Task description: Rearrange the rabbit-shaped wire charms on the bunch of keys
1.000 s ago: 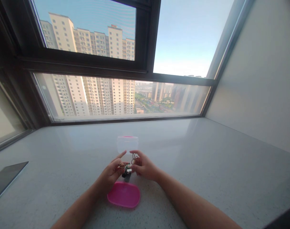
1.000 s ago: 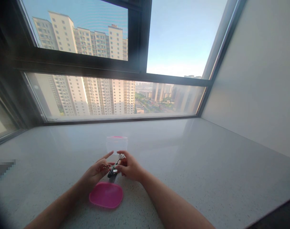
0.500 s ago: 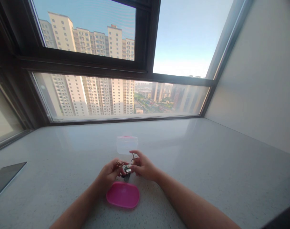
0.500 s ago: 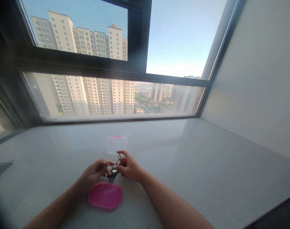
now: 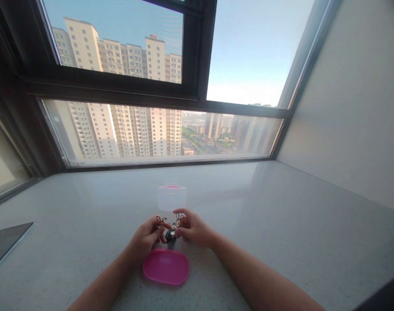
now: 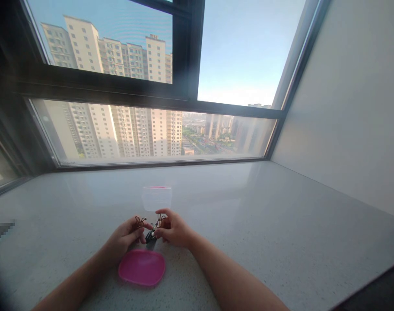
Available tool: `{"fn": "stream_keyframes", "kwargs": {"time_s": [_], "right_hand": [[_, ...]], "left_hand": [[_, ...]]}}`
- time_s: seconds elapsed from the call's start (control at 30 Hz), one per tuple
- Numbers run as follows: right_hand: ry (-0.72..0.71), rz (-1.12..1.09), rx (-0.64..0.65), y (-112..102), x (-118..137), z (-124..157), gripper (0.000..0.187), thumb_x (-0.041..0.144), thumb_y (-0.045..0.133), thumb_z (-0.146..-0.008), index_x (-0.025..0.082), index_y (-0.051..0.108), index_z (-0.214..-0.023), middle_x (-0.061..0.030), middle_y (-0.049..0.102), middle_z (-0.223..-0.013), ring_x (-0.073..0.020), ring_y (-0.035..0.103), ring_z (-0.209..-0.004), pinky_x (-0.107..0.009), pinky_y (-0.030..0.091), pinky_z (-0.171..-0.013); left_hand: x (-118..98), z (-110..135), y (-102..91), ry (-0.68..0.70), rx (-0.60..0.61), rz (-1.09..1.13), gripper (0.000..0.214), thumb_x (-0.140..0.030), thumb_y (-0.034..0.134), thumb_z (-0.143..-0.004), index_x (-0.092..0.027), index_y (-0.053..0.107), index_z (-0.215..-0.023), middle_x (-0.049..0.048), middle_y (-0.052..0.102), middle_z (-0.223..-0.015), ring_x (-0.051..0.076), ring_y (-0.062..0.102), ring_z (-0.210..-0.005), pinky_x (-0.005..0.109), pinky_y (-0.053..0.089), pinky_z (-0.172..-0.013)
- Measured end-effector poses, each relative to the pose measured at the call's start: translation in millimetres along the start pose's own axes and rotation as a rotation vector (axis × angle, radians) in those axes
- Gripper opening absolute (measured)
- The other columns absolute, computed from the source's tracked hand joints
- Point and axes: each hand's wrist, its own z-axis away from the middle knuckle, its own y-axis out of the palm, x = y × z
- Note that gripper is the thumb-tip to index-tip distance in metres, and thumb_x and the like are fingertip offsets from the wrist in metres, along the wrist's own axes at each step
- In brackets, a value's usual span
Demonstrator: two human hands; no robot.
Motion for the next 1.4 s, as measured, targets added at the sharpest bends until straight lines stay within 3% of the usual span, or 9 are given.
{"fn": "stream_keyframes", "kwargs": {"time_s": [0.3,0.57,0.87,1.4], "right_hand": [[0.014,0.069,0.045,-2.3,-2.2,-1.2,0.038,0.035,0.070,-0.066,0.012,0.057,-0.093,0.0027,0.054,-0.058,-0.0059,0.045,-0.044,-0.017,0.036,-0.040],[0.048,0.126,0.033,-1.2,5.0,0.6,0.040,0.040,0.069,-0.066,0.012,0.060,-0.092,0.0010,0.056,-0.059,-0.0059,0.044,-0.044,-0.017,0.035,-0.040],[0.032,0.134,0.040,-1.7,1.0,-0.4,0.039,0.042,0.068,-0.066,0.010,0.061,-0.089,0.0003,0.057,-0.060,-0.0066,0.045,-0.045,-0.018,0.035,-0.042],[0.057,0.134,0.047,-1.4,4.9,1.3,0.038,0.043,0.067,-0.066,0.011,0.064,-0.087,0.0008,0.055,-0.060,-0.0060,0.042,-0.045,-0.018,0.033,-0.042]], "left_hand": [[1.5,-0.4,-0.6,-0.016,0.024,-0.023,0.025,-0.032,0.051,-0.080,-0.012,0.059,-0.092,0.0018,0.063,-0.059,0.016,0.056,-0.056,0.024,0.037,-0.054],[-7.5,1.9,0.7,0.006,-0.022,-0.022,0.019,-0.030,0.055,-0.078,-0.013,0.061,-0.085,-0.0005,0.061,-0.056,0.015,0.054,-0.054,0.023,0.039,-0.054],[-10.8,1.0,2.9,-0.002,-0.020,0.076,0.017,-0.031,0.061,-0.073,-0.014,0.058,-0.075,-0.0005,0.061,-0.066,0.013,0.054,-0.051,0.024,0.043,-0.052],[-5.8,0.7,0.8,-0.062,-0.033,0.064,0.023,-0.035,0.062,-0.071,-0.014,0.060,-0.082,0.0032,0.067,-0.072,0.013,0.055,-0.051,0.023,0.041,-0.050]]}}
